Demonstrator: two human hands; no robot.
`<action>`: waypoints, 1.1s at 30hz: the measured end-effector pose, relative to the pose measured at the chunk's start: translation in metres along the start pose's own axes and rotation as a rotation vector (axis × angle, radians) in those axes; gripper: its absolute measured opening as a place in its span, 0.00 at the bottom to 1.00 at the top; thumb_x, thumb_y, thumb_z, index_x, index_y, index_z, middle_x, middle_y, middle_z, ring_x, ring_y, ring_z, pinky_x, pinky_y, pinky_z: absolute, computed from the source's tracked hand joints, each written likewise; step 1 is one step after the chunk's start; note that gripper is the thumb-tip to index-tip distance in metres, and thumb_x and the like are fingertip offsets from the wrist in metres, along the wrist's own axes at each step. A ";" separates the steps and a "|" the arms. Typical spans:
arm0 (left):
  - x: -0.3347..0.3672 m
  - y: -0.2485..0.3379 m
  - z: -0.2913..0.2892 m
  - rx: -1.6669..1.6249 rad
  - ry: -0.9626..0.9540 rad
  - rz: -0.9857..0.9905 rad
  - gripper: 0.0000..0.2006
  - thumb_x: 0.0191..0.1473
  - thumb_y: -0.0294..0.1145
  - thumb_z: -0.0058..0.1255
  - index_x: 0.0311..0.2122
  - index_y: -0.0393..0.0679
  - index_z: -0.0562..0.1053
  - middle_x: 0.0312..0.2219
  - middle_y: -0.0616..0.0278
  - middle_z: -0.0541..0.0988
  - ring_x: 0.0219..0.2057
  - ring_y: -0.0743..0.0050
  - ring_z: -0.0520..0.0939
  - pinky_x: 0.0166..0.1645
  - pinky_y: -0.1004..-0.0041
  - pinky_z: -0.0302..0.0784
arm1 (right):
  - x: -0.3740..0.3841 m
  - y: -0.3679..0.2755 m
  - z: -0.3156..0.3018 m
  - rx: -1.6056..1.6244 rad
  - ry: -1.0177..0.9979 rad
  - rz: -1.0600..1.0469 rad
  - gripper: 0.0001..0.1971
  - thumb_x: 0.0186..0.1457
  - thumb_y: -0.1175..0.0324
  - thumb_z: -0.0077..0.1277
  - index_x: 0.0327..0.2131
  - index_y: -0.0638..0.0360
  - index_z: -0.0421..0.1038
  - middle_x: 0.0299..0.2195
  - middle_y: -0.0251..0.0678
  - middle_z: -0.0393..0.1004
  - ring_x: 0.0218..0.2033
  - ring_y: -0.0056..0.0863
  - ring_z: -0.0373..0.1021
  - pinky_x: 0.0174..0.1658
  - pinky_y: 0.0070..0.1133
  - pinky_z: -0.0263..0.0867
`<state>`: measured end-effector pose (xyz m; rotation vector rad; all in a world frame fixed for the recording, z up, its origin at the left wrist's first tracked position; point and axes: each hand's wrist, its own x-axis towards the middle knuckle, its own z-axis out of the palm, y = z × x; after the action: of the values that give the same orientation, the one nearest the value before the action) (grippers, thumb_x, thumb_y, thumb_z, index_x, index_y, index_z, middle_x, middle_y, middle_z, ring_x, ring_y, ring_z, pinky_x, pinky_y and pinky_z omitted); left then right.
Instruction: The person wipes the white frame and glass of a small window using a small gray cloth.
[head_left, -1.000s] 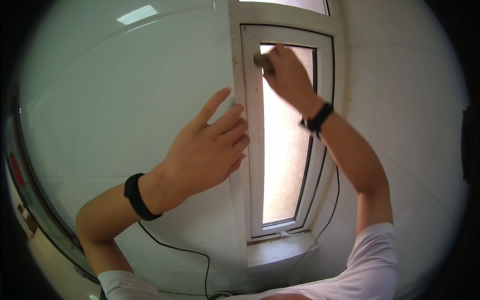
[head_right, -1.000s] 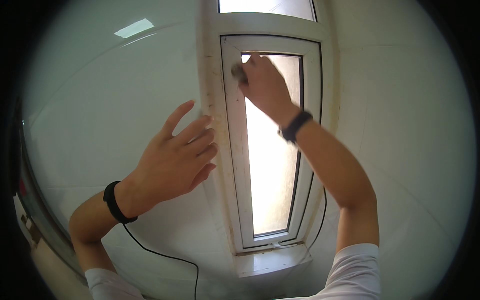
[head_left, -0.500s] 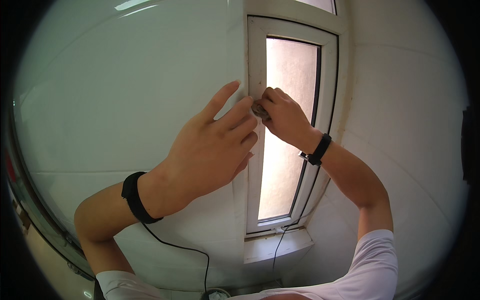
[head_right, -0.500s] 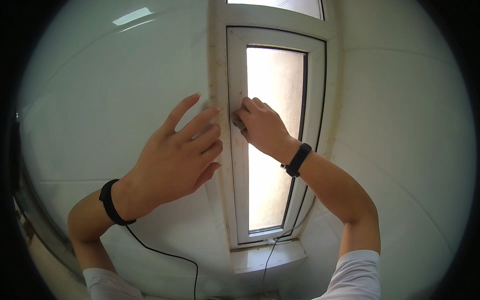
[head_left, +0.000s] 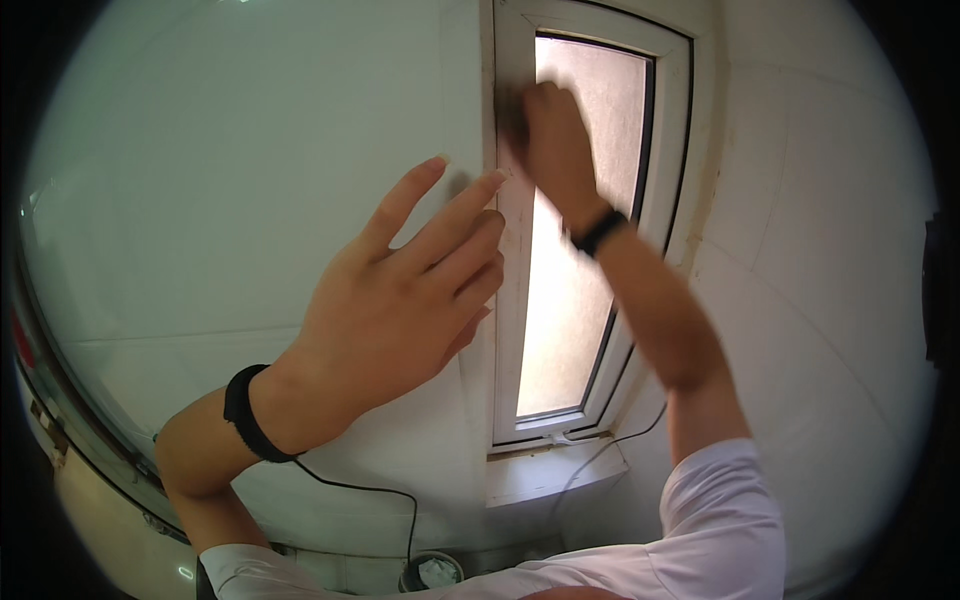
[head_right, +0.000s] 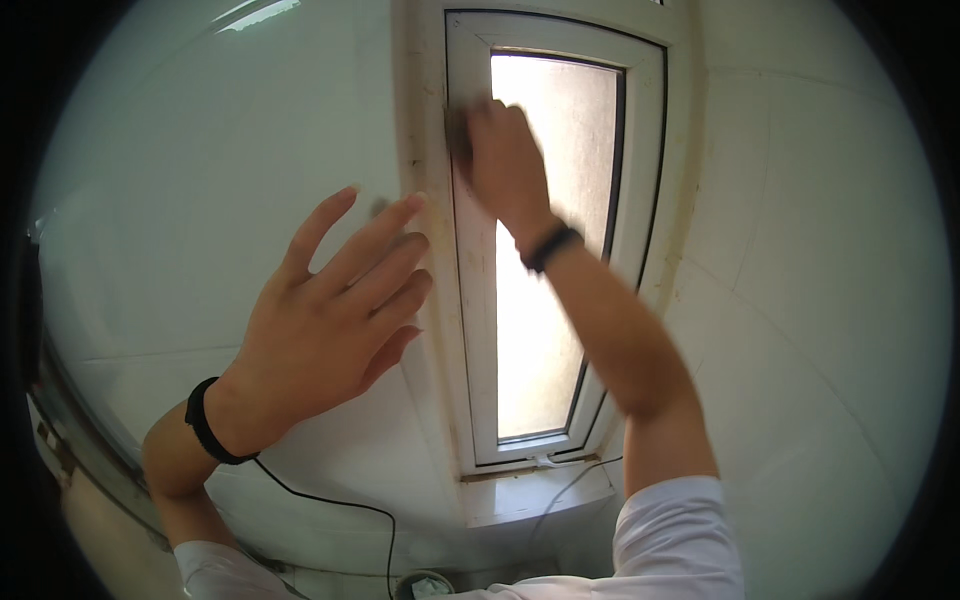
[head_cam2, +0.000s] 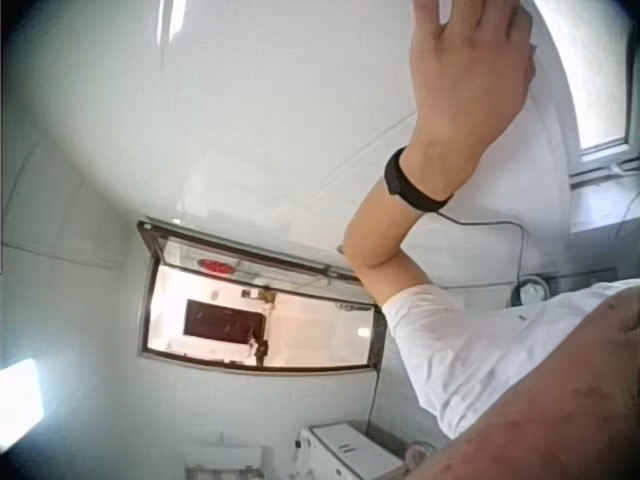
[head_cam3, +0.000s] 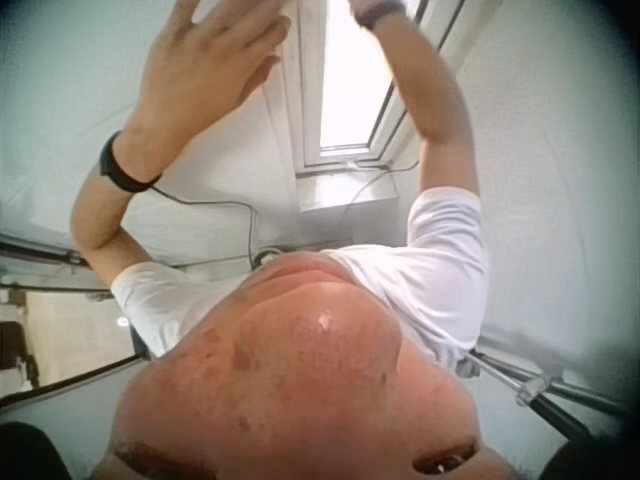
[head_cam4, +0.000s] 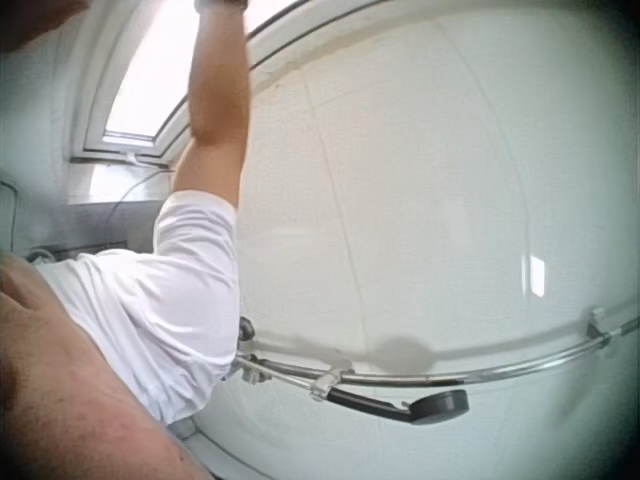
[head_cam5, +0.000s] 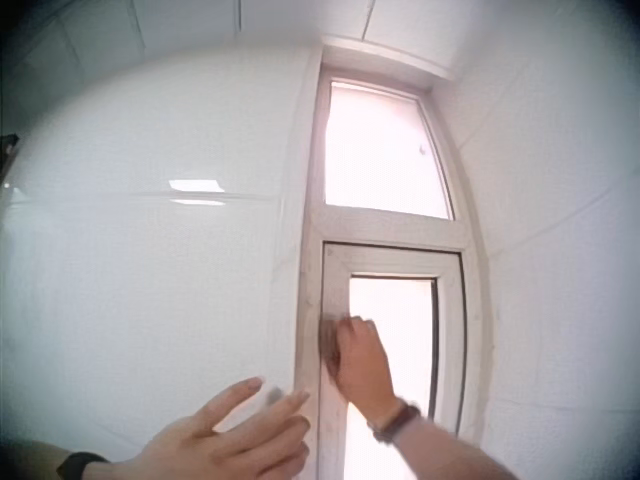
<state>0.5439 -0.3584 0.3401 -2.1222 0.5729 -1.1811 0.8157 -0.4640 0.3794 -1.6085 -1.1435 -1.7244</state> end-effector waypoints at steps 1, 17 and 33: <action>-0.005 -0.004 -0.001 0.018 0.006 -0.004 0.15 0.47 0.38 0.67 0.39 0.46 0.76 0.50 0.65 0.77 0.67 0.62 0.68 0.76 0.46 0.53 | -0.046 -0.015 0.001 0.049 -0.056 -0.017 0.20 0.49 0.73 0.61 0.48 0.61 0.76 0.44 0.43 0.73 0.45 0.47 0.69 0.51 0.36 0.70; -0.031 0.009 -0.015 -0.180 -0.120 -0.005 0.12 0.52 0.40 0.61 0.37 0.45 0.76 0.50 0.60 0.80 0.64 0.56 0.73 0.74 0.46 0.58 | 0.152 0.023 -0.018 -0.079 0.055 -0.272 0.11 0.49 0.76 0.60 0.38 0.65 0.77 0.40 0.46 0.72 0.44 0.47 0.69 0.50 0.37 0.70; -0.075 0.064 0.052 -0.215 -0.307 0.262 0.12 0.52 0.41 0.60 0.34 0.43 0.79 0.40 0.59 0.81 0.54 0.60 0.77 0.75 0.54 0.59 | -0.038 -0.008 -0.048 -0.003 -0.059 -0.145 0.21 0.53 0.70 0.63 0.52 0.44 0.78 0.40 0.29 0.77 0.40 0.34 0.73 0.41 0.28 0.75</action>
<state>0.5468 -0.3391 0.2307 -2.2647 0.8336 -0.6593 0.7899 -0.5071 0.3432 -1.6237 -1.3153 -1.7795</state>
